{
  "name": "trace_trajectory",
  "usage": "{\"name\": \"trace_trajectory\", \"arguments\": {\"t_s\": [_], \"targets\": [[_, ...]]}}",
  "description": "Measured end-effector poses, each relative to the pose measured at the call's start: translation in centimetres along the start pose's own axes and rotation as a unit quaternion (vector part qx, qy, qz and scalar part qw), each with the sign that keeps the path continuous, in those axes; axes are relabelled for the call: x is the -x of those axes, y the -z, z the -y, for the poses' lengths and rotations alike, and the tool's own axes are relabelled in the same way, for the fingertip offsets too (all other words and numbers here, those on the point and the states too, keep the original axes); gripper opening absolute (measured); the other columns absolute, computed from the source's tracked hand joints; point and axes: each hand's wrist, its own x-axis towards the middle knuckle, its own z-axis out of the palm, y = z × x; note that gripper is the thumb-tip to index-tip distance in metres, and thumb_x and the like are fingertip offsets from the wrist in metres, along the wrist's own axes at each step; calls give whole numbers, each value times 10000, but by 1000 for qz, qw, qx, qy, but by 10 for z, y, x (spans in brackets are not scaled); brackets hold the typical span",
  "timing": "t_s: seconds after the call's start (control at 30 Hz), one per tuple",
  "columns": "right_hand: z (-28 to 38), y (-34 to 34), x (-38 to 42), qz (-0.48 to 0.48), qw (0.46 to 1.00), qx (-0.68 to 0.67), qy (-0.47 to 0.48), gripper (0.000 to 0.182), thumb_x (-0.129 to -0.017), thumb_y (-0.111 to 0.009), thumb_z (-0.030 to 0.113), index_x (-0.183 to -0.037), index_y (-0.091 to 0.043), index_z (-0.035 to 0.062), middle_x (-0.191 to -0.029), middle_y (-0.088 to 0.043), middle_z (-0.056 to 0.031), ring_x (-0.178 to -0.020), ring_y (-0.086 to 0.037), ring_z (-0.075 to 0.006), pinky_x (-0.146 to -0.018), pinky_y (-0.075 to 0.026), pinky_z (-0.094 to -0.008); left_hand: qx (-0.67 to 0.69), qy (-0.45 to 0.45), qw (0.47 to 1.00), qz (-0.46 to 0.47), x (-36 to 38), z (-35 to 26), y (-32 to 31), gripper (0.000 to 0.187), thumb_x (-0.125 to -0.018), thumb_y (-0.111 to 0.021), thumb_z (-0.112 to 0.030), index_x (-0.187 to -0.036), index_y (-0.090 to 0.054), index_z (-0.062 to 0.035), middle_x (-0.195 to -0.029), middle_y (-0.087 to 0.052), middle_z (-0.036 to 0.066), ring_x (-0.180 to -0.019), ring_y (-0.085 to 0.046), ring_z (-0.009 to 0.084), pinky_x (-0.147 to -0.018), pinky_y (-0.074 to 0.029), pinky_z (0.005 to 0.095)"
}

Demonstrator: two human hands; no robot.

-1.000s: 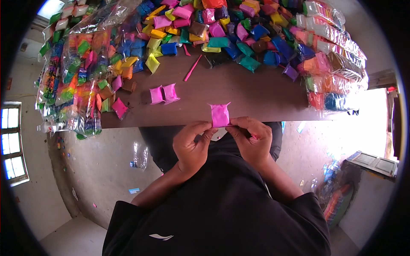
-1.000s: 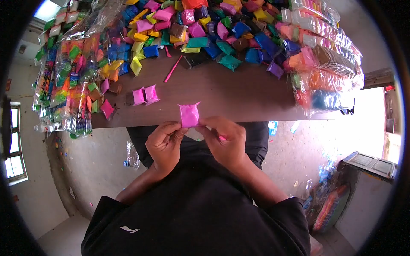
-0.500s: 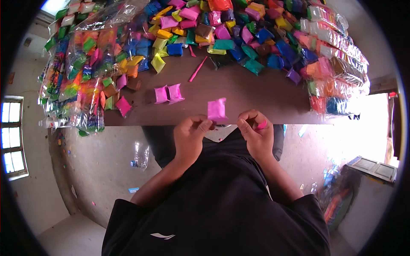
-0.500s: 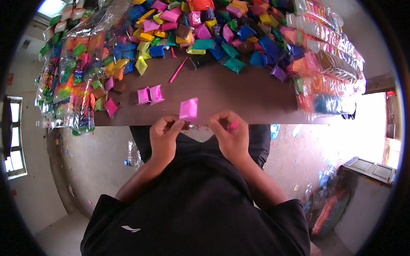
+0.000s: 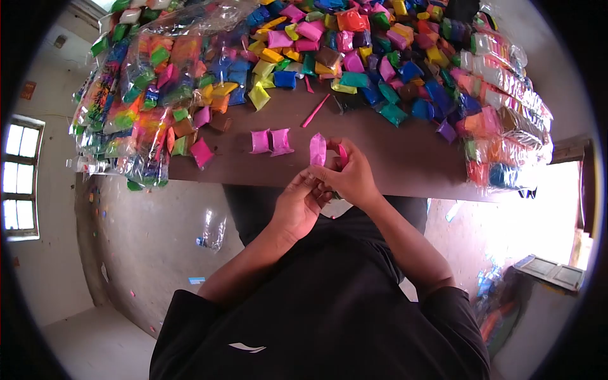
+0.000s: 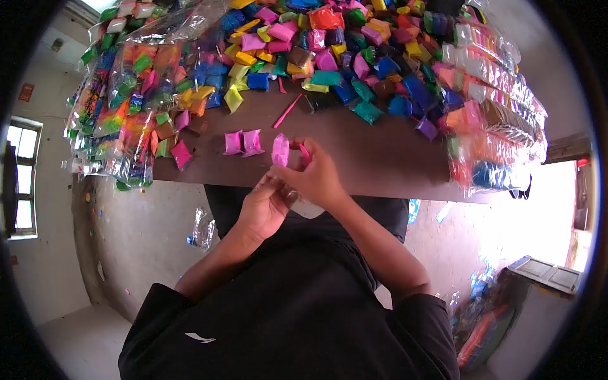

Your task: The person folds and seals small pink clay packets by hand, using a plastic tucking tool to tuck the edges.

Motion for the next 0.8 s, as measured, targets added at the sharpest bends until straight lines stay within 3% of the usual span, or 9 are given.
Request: {"name": "trace_trajectory", "arguments": {"t_s": [0.07,0.13,0.17,0.23,0.27,0.33,0.5,0.57,0.8], "targets": [[11,0,-9,24,1000,18,-6,602,-770,-889,244,-1271,-631,34,-709,-585,1,-636,-562,-56,-574,-482,-266,-2,0,1000,7,2,-11,3,161,-1051,-563,-140,-1181,-634,-77,-1013,-667,46,-937,-641,159,-896,-541,323],[22,2,-19,21,974,207,91,563,-781,-866,233,-1256,-632,42,-798,-651,-67,-702,-658,-155,-645,-544,-350,-118,-8,993,-17,6,-28,6,202,-1028,-619,-149,-1204,-627,-49,-1051,-675,46,-951,-649,148,-863,-542,303],[22,5,-27,23,973,207,95,563,-781,-866,233,-1256,-632,42,-798,-651,-67,-702,-658,-155,-645,-544,-350,-118,-12,993,-16,4,-38,13,202,-1028,-619,-149,-1204,-627,-49,-1051,-675,46,-951,-649,148,-863,-542,303],[14,10,-41,0,910,317,268,503,-786,-829,208,-1222,-639,44,-976,-692,-156,-893,-711,-331,-790,-564,-449,-504,-195,840,-46,-5,-62,24,396,-928,-749,-170,-1279,-609,-51,-1212,-652,93,-1078,-636,225,-932,-531,380],[12,13,-48,0,909,317,270,503,-786,-829,208,-1222,-639,44,-976,-692,-156,-893,-711,-331,-790,-564,-449,-504,-197,840,-47,-10,-77,24,396,-928,-749,-170,-1279,-609,-51,-1212,-652,93,-1078,-636,225,-932,-531,380],[12,15,-60,72,900,376,209,560,-736,-858,191,-1236,-639,68,-1122,-681,-189,-1072,-654,-411,-918,-532,-465,-805,-388,448,-12,-16,-111,2,610,-800,-843,-174,-1348,-597,-63,-1363,-582,104,-1258,-550,320,-1097,-435,469],[5,8,-85,114,871,397,267,591,-725,-843,201,-1262,-628,76,-1205,-667,-173,-1093,-654,-395,-944,-531,-456,-853,-313,414,56,-53,-128,23,761,-736,-876,-216,-1414,-561,-77,-1457,-523,118,-1341,-484,368,-1164,-350,482],[2,9,-84,130,869,389,276,610,-724,-844,208,-1279,-623,83,-1239,-656,-169,-1126,-646,-387,-967,-527,-449,-843,-270,461,59,-58,-129,20,726,-744,-871,-210,-1392,-576,-68,-1429,-550,135,-1342,-485,367,-1155,-357,474],[6,18,-73,125,879,382,257,630,-732,-822,185,-1319,-616,78,-1324,-609,-157,-1243,-593,-363,-1041,-500,-433,-833,-298,453,113,-62,-134,27,645,-766,-858,-196,-1339,-606,-42,-1353,-600,158,-1324,-500,373,-1150,-368,468]]}}
